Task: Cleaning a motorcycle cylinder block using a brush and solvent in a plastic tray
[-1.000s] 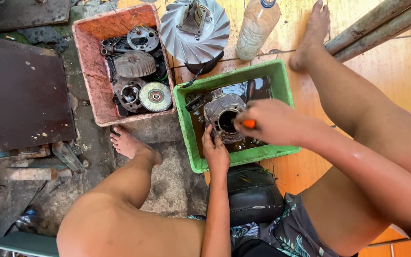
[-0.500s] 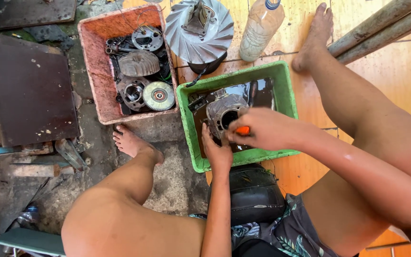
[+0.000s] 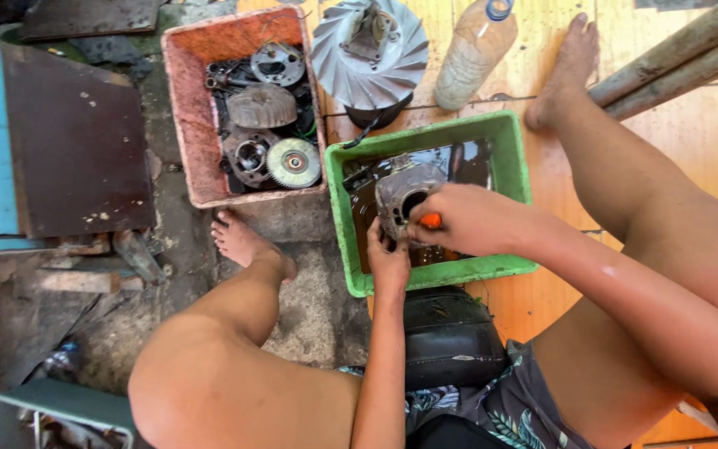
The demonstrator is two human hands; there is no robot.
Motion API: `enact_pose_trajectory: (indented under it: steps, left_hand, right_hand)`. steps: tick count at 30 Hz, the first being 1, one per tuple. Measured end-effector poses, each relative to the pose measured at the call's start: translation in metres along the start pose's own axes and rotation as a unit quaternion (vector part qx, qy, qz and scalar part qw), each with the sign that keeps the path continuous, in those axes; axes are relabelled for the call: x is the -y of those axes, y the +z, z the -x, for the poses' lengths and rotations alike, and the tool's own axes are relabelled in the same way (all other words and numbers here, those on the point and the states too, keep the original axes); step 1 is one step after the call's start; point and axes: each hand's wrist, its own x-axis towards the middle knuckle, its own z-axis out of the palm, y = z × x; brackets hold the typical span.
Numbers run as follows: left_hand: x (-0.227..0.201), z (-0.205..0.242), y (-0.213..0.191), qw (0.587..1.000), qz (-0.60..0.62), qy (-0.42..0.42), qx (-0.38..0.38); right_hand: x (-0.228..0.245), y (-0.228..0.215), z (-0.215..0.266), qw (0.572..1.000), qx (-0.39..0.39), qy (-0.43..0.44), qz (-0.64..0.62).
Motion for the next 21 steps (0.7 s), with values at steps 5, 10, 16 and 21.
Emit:
enact_pose_trajectory:
  steps: [5, 10, 16, 21]
  left_hand:
    - [0.012, -0.057, -0.023, 0.981, 0.08, -0.172, -0.041]
    - [-0.055, -0.119, 0.025, 0.986, -0.164, -0.003, 0.016]
    - [-0.079, -0.178, 0.057, 0.823, -0.526, 0.015, 0.213]
    - [-0.15, -0.114, 0.051, 0.816, -0.486, -0.071, 0.304]
  right_hand:
    - [-0.032, 0.002, -0.006, 0.953, -0.182, -0.03, 0.239]
    - [-0.033, 0.027, -0.003, 0.979, -0.142, -0.054, 0.132]
    - [-0.031, 0.006, 0.012, 0.982, -0.183, -0.026, 0.041]
    - [-0.061, 0.01, 0.018, 0.965, -0.241, 0.098, -0.036]
